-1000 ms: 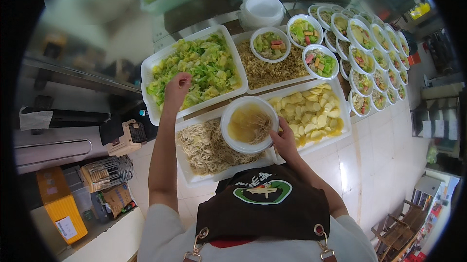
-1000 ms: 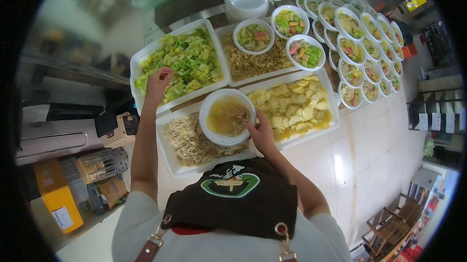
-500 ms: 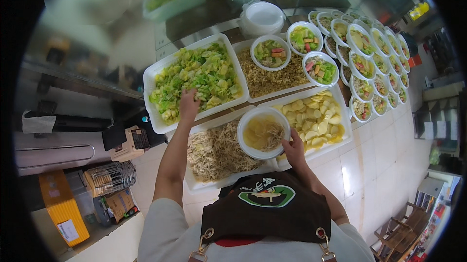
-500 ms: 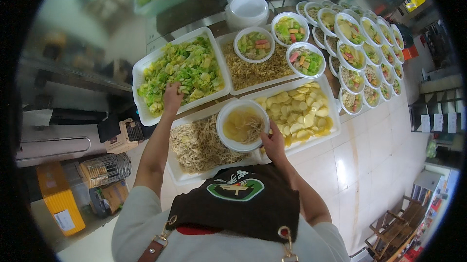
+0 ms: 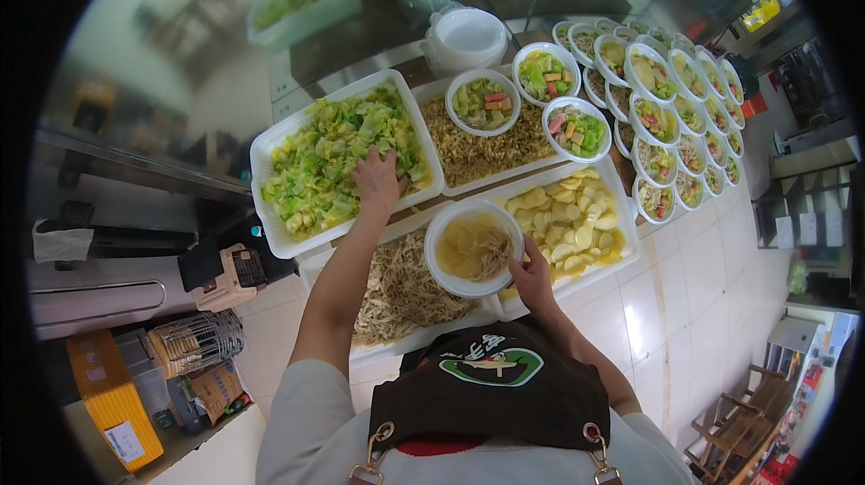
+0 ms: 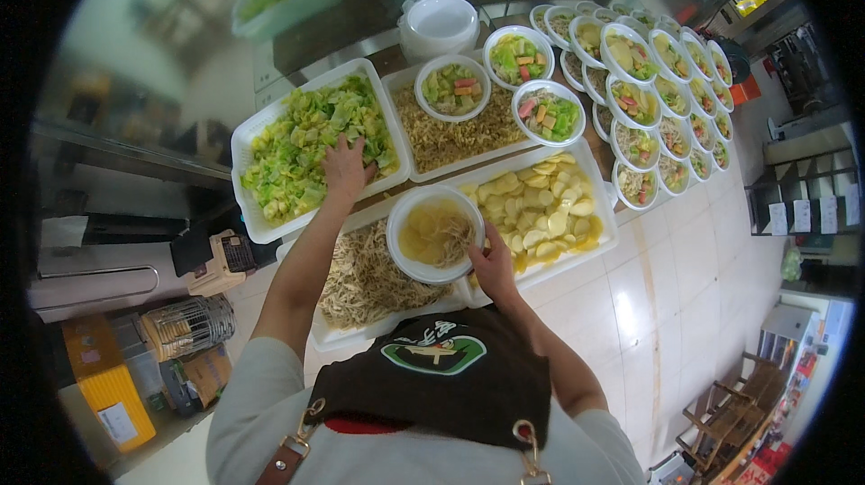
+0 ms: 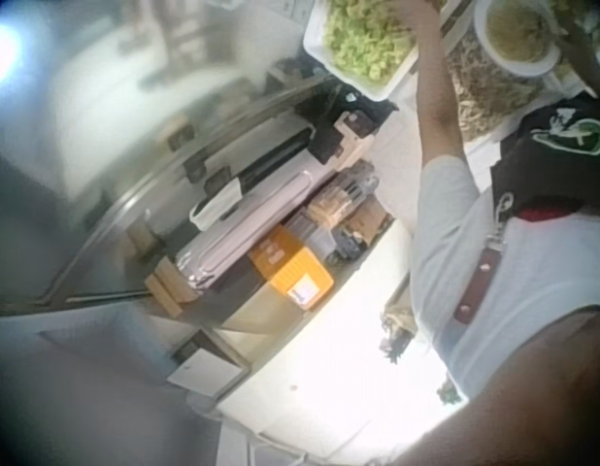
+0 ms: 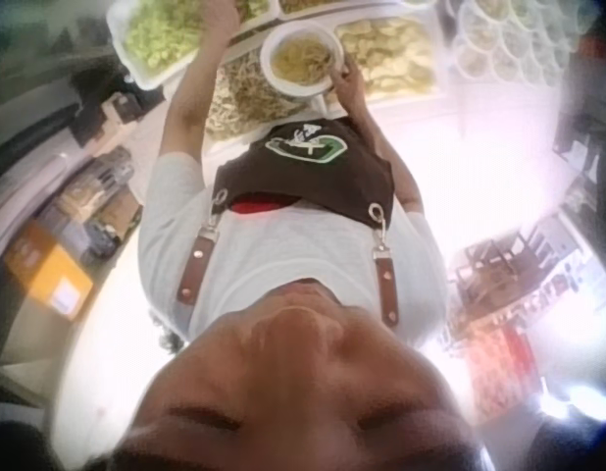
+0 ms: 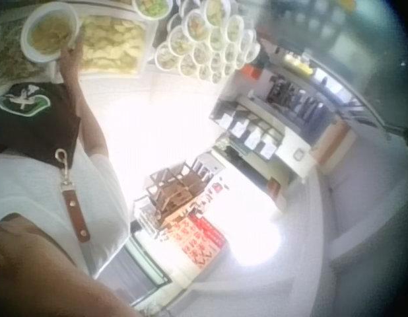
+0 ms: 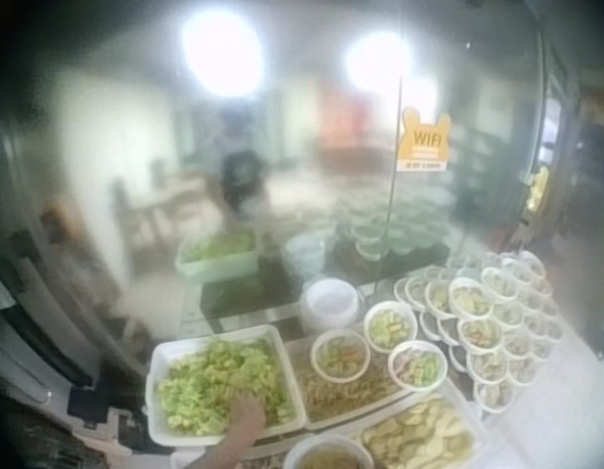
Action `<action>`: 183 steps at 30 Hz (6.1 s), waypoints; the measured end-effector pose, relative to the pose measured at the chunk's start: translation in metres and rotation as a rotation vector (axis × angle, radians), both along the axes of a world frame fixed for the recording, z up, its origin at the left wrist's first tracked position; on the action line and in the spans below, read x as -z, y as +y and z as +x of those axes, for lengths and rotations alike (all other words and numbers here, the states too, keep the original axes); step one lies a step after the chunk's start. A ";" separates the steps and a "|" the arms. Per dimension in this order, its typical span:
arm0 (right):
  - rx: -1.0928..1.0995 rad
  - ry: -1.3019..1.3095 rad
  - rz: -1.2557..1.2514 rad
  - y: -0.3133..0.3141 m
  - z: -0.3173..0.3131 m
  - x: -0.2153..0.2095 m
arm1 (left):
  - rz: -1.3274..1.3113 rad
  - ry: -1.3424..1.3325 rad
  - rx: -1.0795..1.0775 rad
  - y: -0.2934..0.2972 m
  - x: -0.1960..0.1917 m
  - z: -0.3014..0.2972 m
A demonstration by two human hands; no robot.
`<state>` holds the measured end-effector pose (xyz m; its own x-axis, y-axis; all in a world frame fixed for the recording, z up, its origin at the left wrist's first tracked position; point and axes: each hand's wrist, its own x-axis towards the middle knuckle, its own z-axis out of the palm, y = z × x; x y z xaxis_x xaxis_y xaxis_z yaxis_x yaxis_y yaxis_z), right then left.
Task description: The person assembles multiple salads by hand, adding lettuce, noodles, sliced potatoes, and peanuts into individual bowls. They repeatedly move between ingredient trays and a table to complete each bowl, then place the finished bowls in a row.
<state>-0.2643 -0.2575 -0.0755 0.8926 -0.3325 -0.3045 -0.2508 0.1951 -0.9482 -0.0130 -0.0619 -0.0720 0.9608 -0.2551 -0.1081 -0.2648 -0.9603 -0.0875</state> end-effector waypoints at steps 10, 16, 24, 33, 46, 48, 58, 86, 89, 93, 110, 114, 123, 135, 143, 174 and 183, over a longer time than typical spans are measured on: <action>-0.029 -0.079 -0.042 -0.001 0.020 0.002 | -0.692 0.005 0.082 0.074 0.008 0.049; -0.084 -0.101 0.006 0.013 0.047 0.007 | -1.222 0.571 -0.075 0.047 -0.100 -0.014; -0.112 -0.107 0.020 0.039 0.058 -0.001 | -1.122 0.571 0.160 -0.003 -0.049 -0.095; -0.082 -0.135 0.071 0.034 0.047 0.006 | -0.683 0.282 0.374 -0.009 -0.065 -0.143; 0.002 -0.073 0.021 0.014 0.023 0.035 | -1.189 0.421 -0.017 0.046 -0.054 -0.116; 0.015 -0.076 0.026 0.007 0.018 0.027 | -1.093 0.372 -0.107 0.077 -0.023 -0.115; 0.051 0.012 -0.038 -0.013 -0.005 0.030 | -0.719 0.093 0.032 0.112 0.119 -0.186; -0.052 -0.051 0.028 -0.002 0.003 0.023 | -1.363 0.324 0.022 0.084 -0.110 -0.174; -0.045 -0.074 0.059 -0.003 0.005 0.020 | -1.383 0.454 0.138 0.058 -0.117 -0.168; -0.021 -0.116 0.082 0.000 0.008 0.008 | -0.910 0.567 0.514 0.022 -0.105 -0.156; 0.249 0.064 -0.008 -0.085 -0.054 0.017 | -0.096 0.511 -0.036 -0.155 0.092 0.020; 0.346 0.000 0.103 -0.106 -0.053 0.013 | -0.011 0.595 0.021 -0.180 0.101 0.025; 0.359 -0.173 0.434 -0.124 -0.029 -0.006 | -0.344 0.283 0.204 -0.152 0.063 0.021; 0.289 -0.208 0.132 -0.104 -0.005 -0.008 | -0.444 0.207 0.313 -0.126 0.045 0.028; 0.278 -0.188 0.126 -0.093 -0.011 -0.011 | -0.589 0.219 0.319 -0.118 0.035 0.027; 0.262 -0.083 0.074 -0.076 0.018 0.007 | -0.603 0.210 0.625 -0.142 -0.075 -0.117; 0.312 -0.158 0.125 -0.075 0.025 0.001 | -0.543 0.270 0.635 -0.136 -0.080 -0.130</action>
<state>-0.2397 -0.3322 -0.0763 0.7932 -0.5653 -0.2265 -0.0136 0.3554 -0.9346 -0.1429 -0.1976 0.0082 0.5792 -0.8149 -0.0195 -0.7088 -0.5153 0.4817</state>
